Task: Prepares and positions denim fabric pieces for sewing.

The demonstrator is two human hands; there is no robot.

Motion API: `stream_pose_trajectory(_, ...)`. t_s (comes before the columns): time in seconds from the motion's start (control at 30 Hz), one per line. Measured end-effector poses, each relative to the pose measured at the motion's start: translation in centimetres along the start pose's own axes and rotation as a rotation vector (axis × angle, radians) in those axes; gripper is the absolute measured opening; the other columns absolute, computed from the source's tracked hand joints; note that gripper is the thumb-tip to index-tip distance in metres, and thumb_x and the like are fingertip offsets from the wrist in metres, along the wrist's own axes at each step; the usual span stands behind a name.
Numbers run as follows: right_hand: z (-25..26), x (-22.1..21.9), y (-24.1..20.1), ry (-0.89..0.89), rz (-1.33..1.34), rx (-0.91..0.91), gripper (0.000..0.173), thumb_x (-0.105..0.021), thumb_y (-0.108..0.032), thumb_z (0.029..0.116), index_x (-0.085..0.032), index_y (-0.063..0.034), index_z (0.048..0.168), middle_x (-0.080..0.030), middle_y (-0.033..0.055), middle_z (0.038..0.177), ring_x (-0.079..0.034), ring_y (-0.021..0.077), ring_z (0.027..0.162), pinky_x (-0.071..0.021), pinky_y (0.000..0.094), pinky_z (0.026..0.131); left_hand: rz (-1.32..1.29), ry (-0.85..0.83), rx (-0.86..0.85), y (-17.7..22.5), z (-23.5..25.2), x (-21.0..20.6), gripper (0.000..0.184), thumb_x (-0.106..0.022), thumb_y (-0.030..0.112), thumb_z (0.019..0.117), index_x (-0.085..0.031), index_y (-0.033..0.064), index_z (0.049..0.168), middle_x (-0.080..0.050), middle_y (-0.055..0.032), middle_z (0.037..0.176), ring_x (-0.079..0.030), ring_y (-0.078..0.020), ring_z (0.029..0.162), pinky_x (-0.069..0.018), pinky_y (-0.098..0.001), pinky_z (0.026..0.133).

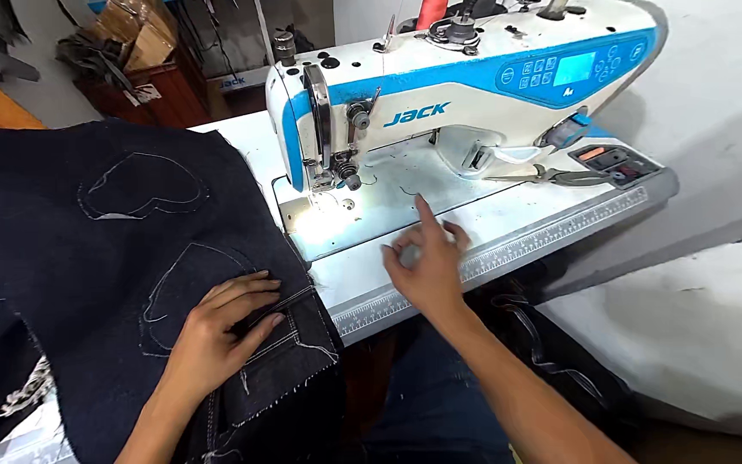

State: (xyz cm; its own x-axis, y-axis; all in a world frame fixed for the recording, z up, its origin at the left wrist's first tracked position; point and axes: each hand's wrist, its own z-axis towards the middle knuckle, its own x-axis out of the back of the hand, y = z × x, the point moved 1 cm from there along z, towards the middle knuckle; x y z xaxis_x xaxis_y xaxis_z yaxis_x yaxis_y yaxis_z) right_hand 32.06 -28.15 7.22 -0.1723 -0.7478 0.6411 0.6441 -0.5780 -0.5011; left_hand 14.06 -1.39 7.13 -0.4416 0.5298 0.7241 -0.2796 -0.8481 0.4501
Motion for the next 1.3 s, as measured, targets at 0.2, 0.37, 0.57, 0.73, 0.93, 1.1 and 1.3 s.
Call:
stream_pose_trajectory(0.2, 3.2, -1.2, -0.8, -0.302, -0.122, -0.104, 0.141, -0.088, -0.052, 0.0700, 0.002, 0.0049, 0.162, -0.009, 0.0262, 0.170, -0.009, 0.0480, 0.156, -0.0042, 0.0766, 0.117, -0.003, 0.007, 0.011, -0.1, -0.1, 0.0, 0.028, -0.067, 0.042, 0.0968, -0.079, 0.0183, 0.105, -0.074, 0.0039, 0.121, -0.063, -0.0137, 0.126, -0.0524, -0.0378, 0.108)
stream_pose_trajectory(0.37, -1.3, -0.3, 0.1, -0.019, -0.150, -0.018, 0.121, -0.072, -0.071, 0.0766, -0.019, -0.0060, 0.164, -0.028, 0.0123, 0.168, -0.019, 0.0345, 0.157, -0.0027, 0.0723, 0.121, -0.001, 0.004, -0.007, -0.3, -0.2, 0.0, 0.028, -0.067, 0.043, 0.0959, -0.080, 0.0196, 0.106, -0.074, 0.0054, 0.121, -0.063, -0.0129, 0.127, -0.0519, -0.0377, 0.108)
stream_pose_trajectory(0.57, -7.5, -0.9, -3.1, -0.049, 0.048, 0.299, 0.048, -0.053, -0.059, 0.0996, -0.065, -0.0257, 0.133, -0.063, 0.0007, 0.141, -0.050, 0.0258, 0.139, -0.0292, 0.0619, 0.116, -0.085, 0.068, 0.040, 0.6, 0.5, 0.1, 0.021, -0.071, 0.029, 0.0948, -0.080, 0.0106, 0.100, -0.077, -0.0001, 0.113, -0.068, -0.0148, 0.121, -0.0563, -0.0356, 0.106)
stream_pose_trajectory(0.73, -6.8, -2.1, -5.3, -0.104, -0.004, 0.262, 0.037, -0.049, -0.061, 0.1008, -0.077, -0.0406, 0.113, -0.062, 0.0066, 0.125, -0.055, 0.0279, 0.119, -0.0339, 0.0610, 0.105, -0.225, 0.074, 0.169, 1.0, 1.7, -0.2, 0.016, -0.069, 0.025, 0.0951, -0.077, 0.0114, 0.098, -0.076, 0.0001, 0.112, -0.070, -0.0152, 0.115, -0.0592, -0.0359, 0.101)
stream_pose_trajectory(0.93, -7.2, -2.7, -4.1, -0.078, 0.064, 0.276, 0.028, -0.060, -0.056, 0.0978, -0.077, -0.0403, 0.113, -0.063, 0.0049, 0.116, -0.056, 0.0244, 0.113, -0.0352, 0.0555, 0.104, 0.109, -0.111, -0.031, 1.7, 1.6, -0.7, 0.023, -0.065, 0.033, 0.0991, -0.080, 0.0212, 0.112, -0.070, 0.0024, 0.130, -0.058, -0.0165, 0.132, -0.0499, -0.0390, 0.110)
stream_pose_trajectory(1.1, -7.2, -2.8, -4.2, -0.102, 0.033, 0.314, 0.032, -0.053, -0.056, 0.1012, -0.075, -0.0374, 0.115, -0.061, -0.0025, 0.139, -0.051, 0.0265, 0.131, -0.0309, 0.0594, 0.109, 0.159, -0.150, -0.038, 2.2, 1.8, -0.5, 0.022, -0.064, 0.031, 0.0996, -0.081, 0.0220, 0.112, -0.070, 0.0021, 0.130, -0.058, -0.0180, 0.133, -0.0498, -0.0398, 0.111)
stream_pose_trajectory(1.3, -5.0, -1.8, -5.2, -0.379, 0.018, 0.452, 0.037, -0.041, -0.044, 0.1076, -0.069, -0.0204, 0.105, -0.061, -0.0097, 0.143, -0.055, 0.0204, 0.133, -0.0390, 0.0562, 0.109, 0.204, -0.282, 0.090, 1.1, 4.3, 0.5, 0.041, -0.046, 0.045, 0.1060, -0.074, 0.0198, 0.125, -0.062, 0.0042, 0.142, -0.054, -0.0147, 0.136, -0.0464, -0.0428, 0.111)
